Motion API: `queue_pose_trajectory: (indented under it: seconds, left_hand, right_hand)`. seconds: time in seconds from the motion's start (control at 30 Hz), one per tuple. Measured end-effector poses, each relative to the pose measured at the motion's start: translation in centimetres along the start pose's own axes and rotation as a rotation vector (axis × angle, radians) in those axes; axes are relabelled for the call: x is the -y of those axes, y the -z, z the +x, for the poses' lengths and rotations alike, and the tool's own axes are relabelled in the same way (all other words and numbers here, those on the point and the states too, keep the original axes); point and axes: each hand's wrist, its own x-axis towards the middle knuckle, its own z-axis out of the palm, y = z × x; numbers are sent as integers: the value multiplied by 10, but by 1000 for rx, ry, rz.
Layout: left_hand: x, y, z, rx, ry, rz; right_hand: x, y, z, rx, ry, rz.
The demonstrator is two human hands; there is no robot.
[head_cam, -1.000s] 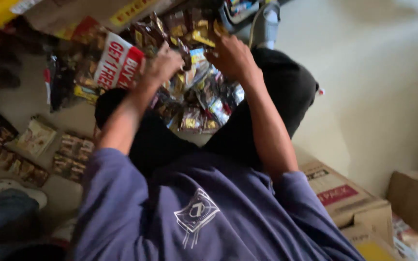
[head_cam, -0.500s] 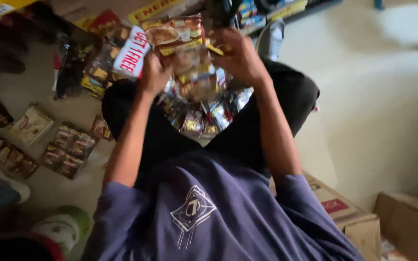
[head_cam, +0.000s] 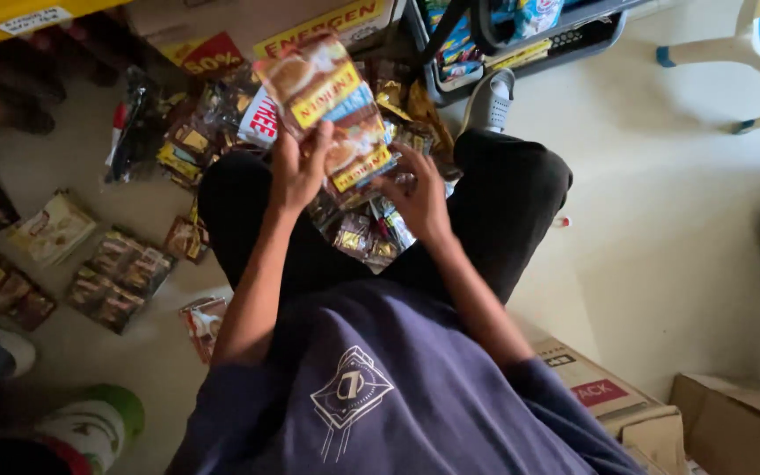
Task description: Sorting and placing instant cereal sachets onto a grocery store shelf while sitting on the floor.
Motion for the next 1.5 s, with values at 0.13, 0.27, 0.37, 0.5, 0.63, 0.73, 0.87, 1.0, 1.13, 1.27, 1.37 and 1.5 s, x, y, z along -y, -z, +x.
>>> queue_pose_trajectory:
  seconds: [0.13,0.27,0.37,0.5,0.63,0.73,0.87,1.0,1.13,1.27,1.37,1.5]
  left_hand:
    - [-14,3,-9,-83,82,-220]
    - [-6,-5,-22,-55,87,-347]
    - [-5,-3,-33,-39,74,-299]
    - [8,-2,-35,-53,77,-354]
    - [19,-6,-39,-180,171,-538]
    - [37,-1,-40,-281,237,-779]
    - [73,11,-58,-298,323,-856]
    - [50,14,-68,-291,583,-841]
    - [35,7,-90,-212,571,-448]
    - [-48,9,-90,-103,186,79]
    - [-91,0,-85,124,-124,219]
    - [-80,-26,-88,142,-137,212]
  right_hand:
    - [-21,-12,-44,-33,-209,162]
    - [-38,-1,-60,143,-241,58]
    - [-39,7,-71,228,-234,431]
    - [-19,22,-60,223,-381,606]
    - [-29,15,-59,243,-453,540]
    - [-26,10,-57,276,-346,686]
    - [-3,23,-44,372,-216,726]
    - [-3,26,-39,321,-308,552]
    - [-19,28,-40,310,-362,593]
    - [-9,34,-35,291,-31,328]
    - [15,42,-30,232,-173,316]
    - [28,59,-30,143,-264,451]
